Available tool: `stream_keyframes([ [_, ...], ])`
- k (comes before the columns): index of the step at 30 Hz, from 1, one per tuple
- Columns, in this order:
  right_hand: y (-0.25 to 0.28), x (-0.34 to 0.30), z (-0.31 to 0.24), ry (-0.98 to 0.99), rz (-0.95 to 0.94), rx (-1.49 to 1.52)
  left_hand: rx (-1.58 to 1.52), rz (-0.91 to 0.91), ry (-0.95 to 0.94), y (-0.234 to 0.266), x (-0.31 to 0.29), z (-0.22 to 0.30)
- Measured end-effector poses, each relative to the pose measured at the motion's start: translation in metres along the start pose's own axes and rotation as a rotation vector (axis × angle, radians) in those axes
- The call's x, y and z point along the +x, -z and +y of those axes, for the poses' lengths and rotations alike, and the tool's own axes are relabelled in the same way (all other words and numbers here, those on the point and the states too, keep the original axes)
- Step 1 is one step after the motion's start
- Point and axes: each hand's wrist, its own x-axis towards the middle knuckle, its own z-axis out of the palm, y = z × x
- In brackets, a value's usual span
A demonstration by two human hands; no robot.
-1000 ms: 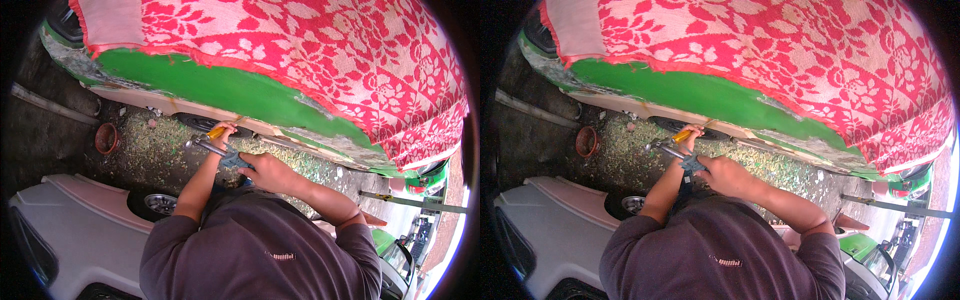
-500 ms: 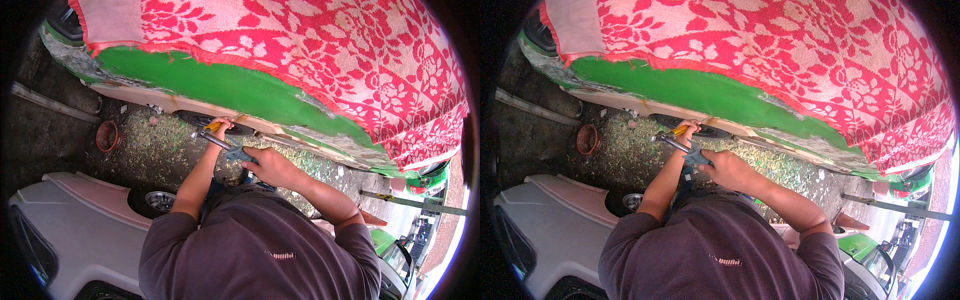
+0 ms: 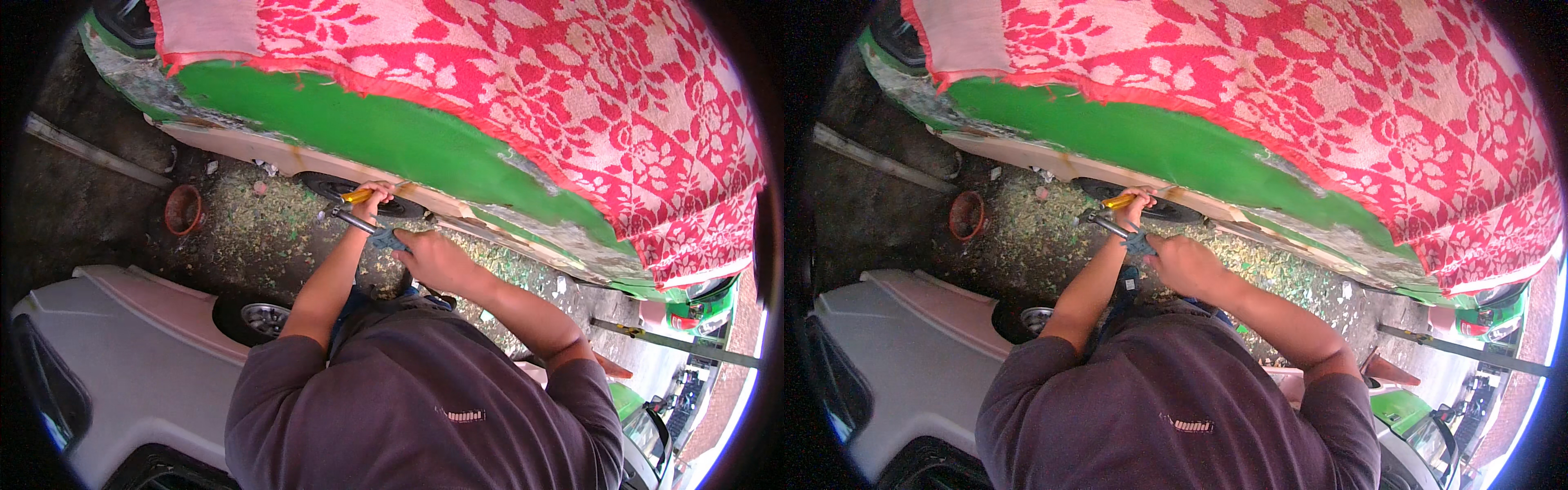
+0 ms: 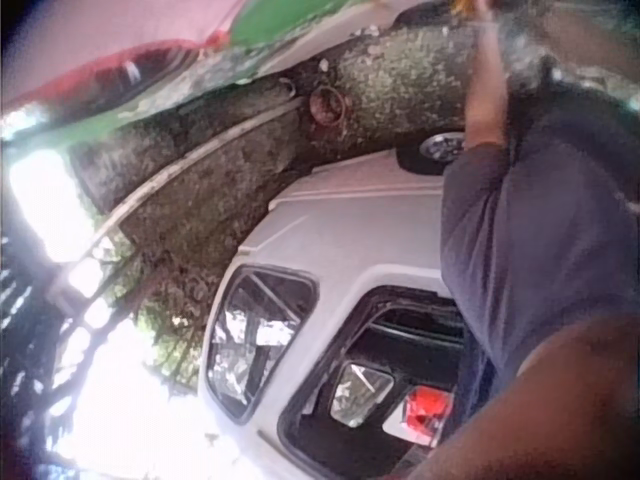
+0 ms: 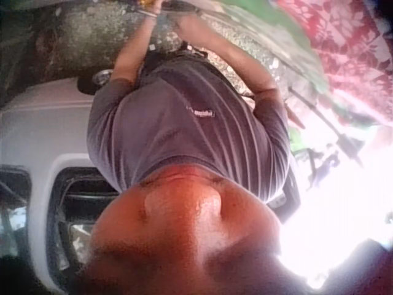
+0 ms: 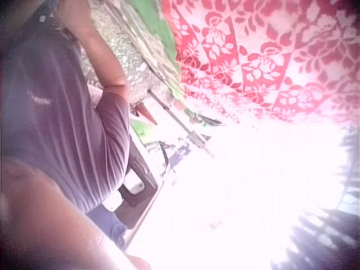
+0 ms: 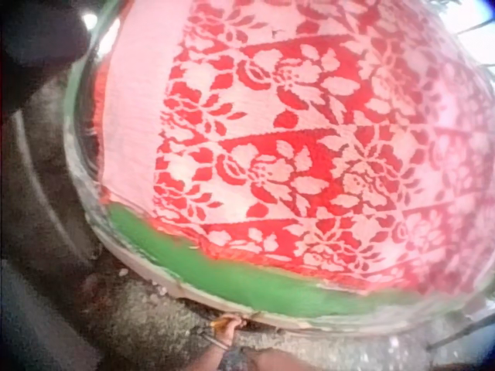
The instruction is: The person uses a hammer and a chisel-like tool to repeatedly strike and scrape a green car panel. The person works along the side of the vehicle, removing material and shaping the surface.
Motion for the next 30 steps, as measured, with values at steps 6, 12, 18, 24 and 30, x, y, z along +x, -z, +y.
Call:
stream_keyframes([
  [6, 0.0, -0.006, -0.015, 0.065, 0.014, 0.082, 0.06, -0.082, -0.025, -0.008, -0.001, 0.003],
  [12, 0.014, -0.021, -0.026, 0.098, 0.031, 0.153, 0.051, -0.092, 0.006, -0.019, -0.006, -0.013],
  [18, 0.016, -0.013, -0.008, -0.068, 0.015, 0.094, 0.122, -0.119, -0.03, -0.001, -0.007, -0.017],
  [24, 0.012, -0.024, -0.002, 0.012, 0.05, 0.155, 0.082, -0.063, 0.006, -0.011, -0.009, 0.006],
  [30, 0.016, -0.027, 0.005, -0.083, 0.023, 0.175, 0.072, -0.042, -0.03, 0.004, -0.006, 0.003],
])
